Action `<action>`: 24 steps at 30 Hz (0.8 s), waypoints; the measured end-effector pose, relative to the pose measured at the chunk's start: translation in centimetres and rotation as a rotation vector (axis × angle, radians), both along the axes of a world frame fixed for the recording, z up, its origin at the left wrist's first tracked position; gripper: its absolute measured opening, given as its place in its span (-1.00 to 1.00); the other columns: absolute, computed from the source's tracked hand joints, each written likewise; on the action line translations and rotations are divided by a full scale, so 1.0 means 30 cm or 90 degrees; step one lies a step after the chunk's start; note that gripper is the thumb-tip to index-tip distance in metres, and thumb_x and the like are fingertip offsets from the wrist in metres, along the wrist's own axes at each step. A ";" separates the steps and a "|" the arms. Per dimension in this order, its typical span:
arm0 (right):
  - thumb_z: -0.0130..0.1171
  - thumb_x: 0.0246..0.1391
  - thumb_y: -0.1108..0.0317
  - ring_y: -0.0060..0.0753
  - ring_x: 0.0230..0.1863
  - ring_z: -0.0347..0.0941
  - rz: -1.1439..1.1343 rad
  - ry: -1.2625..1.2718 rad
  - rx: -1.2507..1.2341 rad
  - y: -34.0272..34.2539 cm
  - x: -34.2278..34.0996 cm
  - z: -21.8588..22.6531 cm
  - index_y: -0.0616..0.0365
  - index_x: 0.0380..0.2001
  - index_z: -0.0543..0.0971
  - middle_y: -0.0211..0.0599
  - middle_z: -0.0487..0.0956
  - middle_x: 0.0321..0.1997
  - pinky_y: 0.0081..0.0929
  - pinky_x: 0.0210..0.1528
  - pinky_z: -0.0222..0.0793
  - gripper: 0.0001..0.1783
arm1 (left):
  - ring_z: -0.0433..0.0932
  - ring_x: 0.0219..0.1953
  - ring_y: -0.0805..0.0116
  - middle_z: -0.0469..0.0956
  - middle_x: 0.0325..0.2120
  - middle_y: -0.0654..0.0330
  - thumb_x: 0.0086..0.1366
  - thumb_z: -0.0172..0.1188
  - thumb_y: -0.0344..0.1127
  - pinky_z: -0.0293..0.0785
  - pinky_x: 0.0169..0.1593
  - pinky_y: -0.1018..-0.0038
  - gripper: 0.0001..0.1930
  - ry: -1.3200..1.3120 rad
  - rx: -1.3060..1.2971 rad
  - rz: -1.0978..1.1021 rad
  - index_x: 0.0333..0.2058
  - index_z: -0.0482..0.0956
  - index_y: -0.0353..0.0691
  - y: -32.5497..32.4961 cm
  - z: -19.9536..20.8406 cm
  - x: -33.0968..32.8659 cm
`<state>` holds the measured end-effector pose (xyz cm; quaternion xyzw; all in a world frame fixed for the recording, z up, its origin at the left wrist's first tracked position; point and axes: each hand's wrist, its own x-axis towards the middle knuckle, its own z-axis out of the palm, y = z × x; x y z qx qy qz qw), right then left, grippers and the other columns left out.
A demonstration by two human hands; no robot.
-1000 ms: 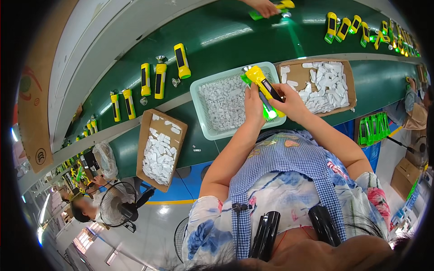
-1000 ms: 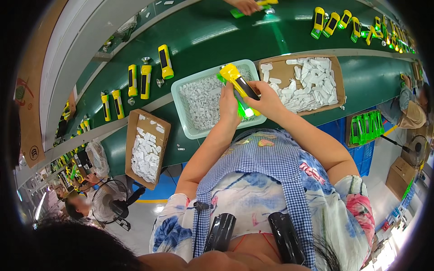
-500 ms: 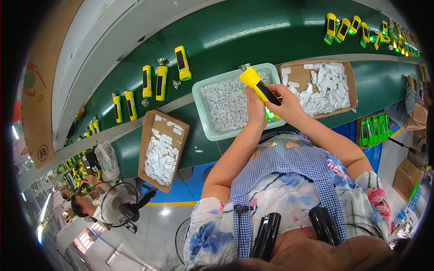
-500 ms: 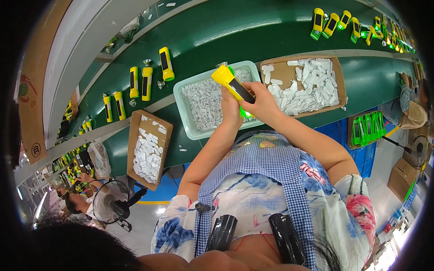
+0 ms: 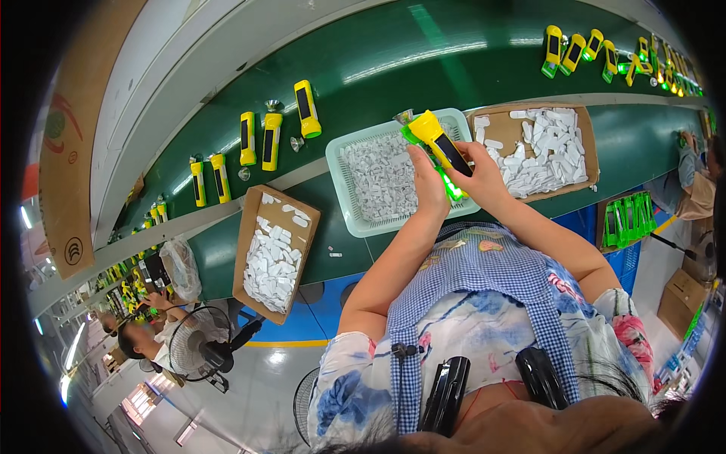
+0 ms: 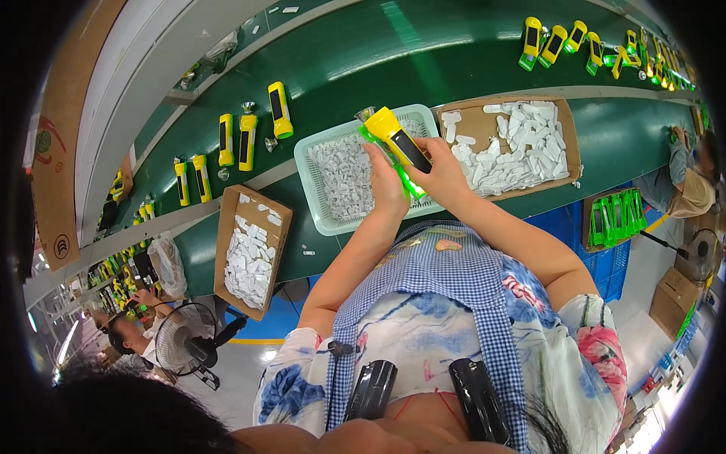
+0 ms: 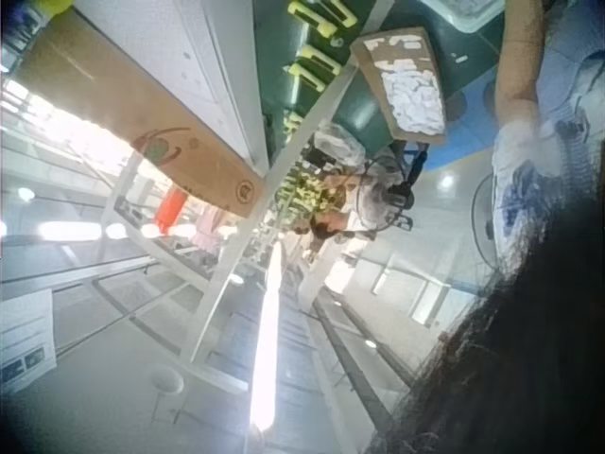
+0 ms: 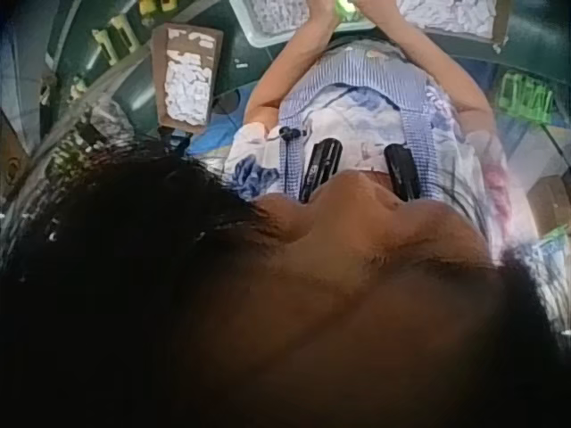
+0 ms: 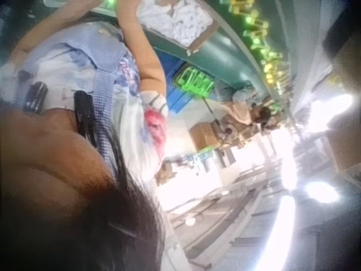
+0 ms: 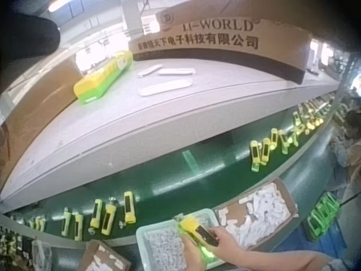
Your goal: The person assembles flashlights at a conveyor station by picking up flashlight bodies, attaching white plastic components from trays onto them by hand, and placing the assembled flashlights onto the conveyor belt.
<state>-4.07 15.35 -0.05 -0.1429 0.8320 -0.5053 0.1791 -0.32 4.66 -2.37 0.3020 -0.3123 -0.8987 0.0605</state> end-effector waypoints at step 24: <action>0.32 -0.07 0.31 -0.22 -0.09 0.43 -0.029 -0.018 -0.032 0.005 0.010 -0.001 0.28 0.00 0.47 -0.13 0.41 -0.13 -0.38 -0.01 0.40 -0.47 | 0.50 -0.19 0.39 0.45 -0.21 0.20 0.49 -0.22 0.02 0.47 -0.11 0.45 -0.62 0.090 0.095 -0.028 0.01 0.23 -0.17 0.002 -0.030 -0.004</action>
